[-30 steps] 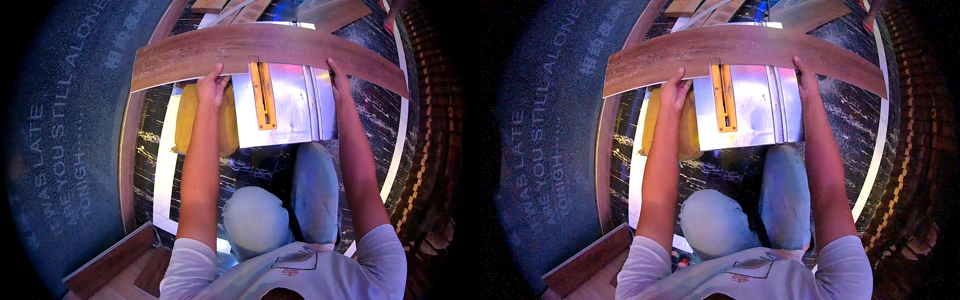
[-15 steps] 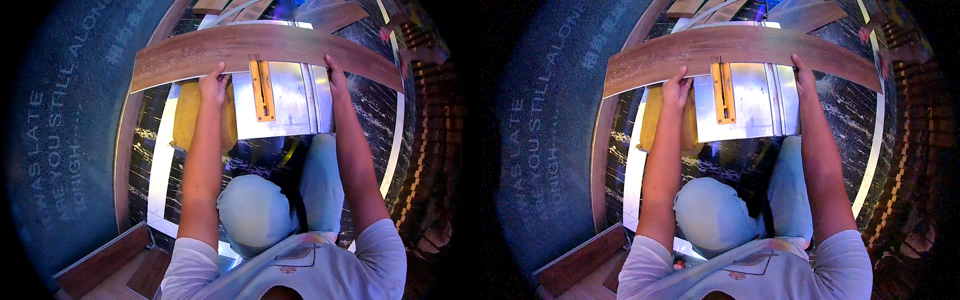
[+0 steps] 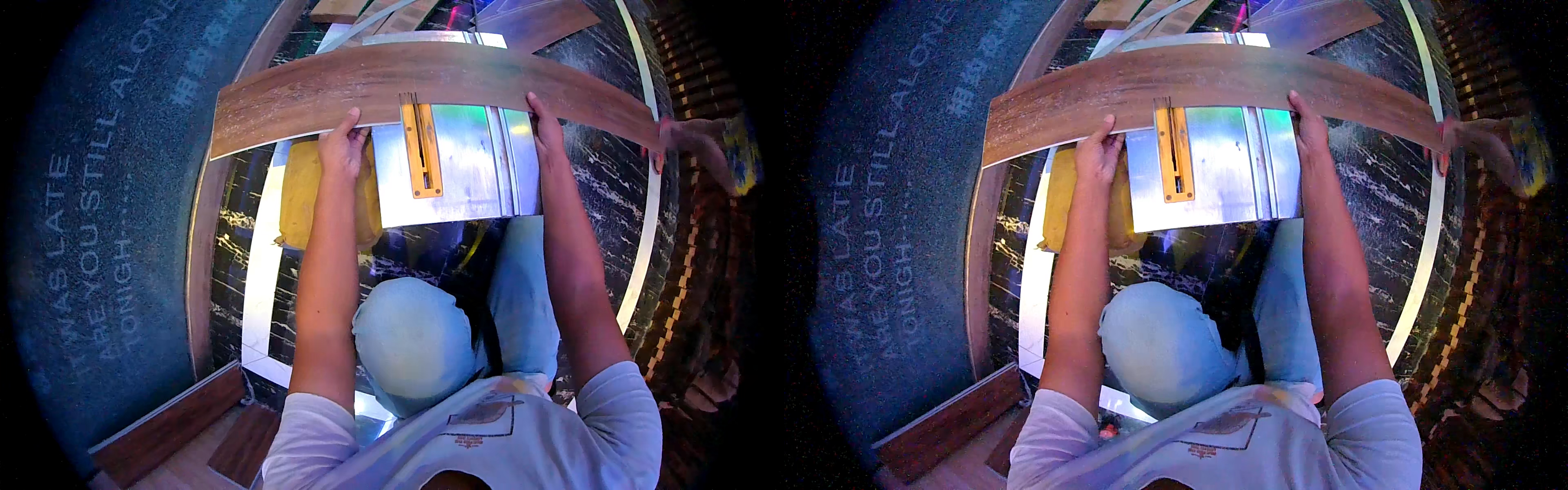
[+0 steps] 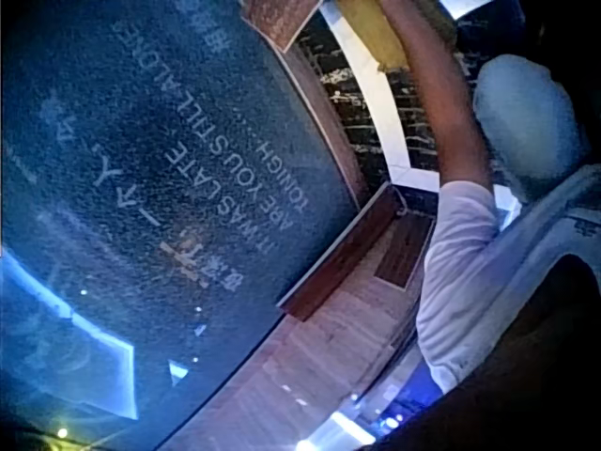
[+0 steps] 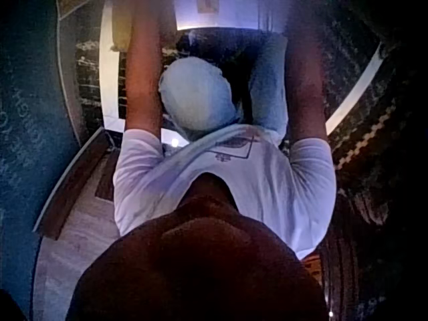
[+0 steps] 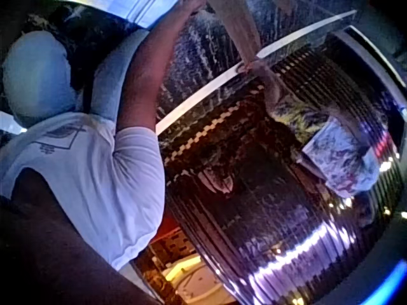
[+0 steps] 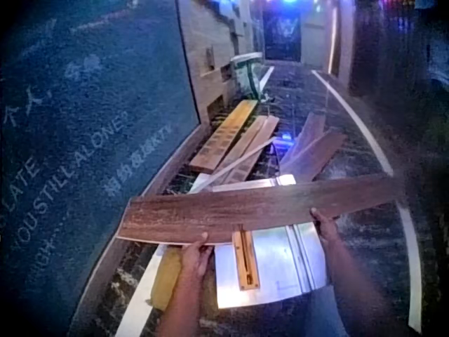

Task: The person marks a floor plank with a ruler and pencil, then carries the plank to a small table saw to cut a section out of it.

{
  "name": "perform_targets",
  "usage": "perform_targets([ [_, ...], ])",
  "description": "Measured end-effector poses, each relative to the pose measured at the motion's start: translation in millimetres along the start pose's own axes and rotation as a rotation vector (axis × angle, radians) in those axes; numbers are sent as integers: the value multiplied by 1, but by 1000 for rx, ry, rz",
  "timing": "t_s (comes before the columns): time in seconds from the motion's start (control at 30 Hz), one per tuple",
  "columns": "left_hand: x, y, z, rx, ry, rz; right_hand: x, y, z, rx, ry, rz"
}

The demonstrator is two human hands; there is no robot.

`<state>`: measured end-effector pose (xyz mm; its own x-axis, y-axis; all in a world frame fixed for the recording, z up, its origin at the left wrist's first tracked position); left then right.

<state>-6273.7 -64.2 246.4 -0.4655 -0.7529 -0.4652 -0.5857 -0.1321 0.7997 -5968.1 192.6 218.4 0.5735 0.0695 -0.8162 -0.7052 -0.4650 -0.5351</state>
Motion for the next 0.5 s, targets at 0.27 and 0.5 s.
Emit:
perform_targets([
  [0.27,-1,1,-11,10,45,-18,-9,0,-13,15,-26,-15],
  [0.5,4,3,-14,17,50,10,-13,3,-17,-14,30,0],
])
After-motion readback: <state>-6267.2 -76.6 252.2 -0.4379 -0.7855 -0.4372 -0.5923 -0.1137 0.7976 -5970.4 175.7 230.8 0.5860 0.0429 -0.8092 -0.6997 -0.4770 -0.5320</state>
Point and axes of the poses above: each hand's wrist, its own z-axis towards the middle knuckle, its own x-axis out of the back of the hand, y = z × x, the point moved 2 cm from there along z, towards the middle knuckle, and after that the axes turned 15 degrees about z, right-handed, at the moved point
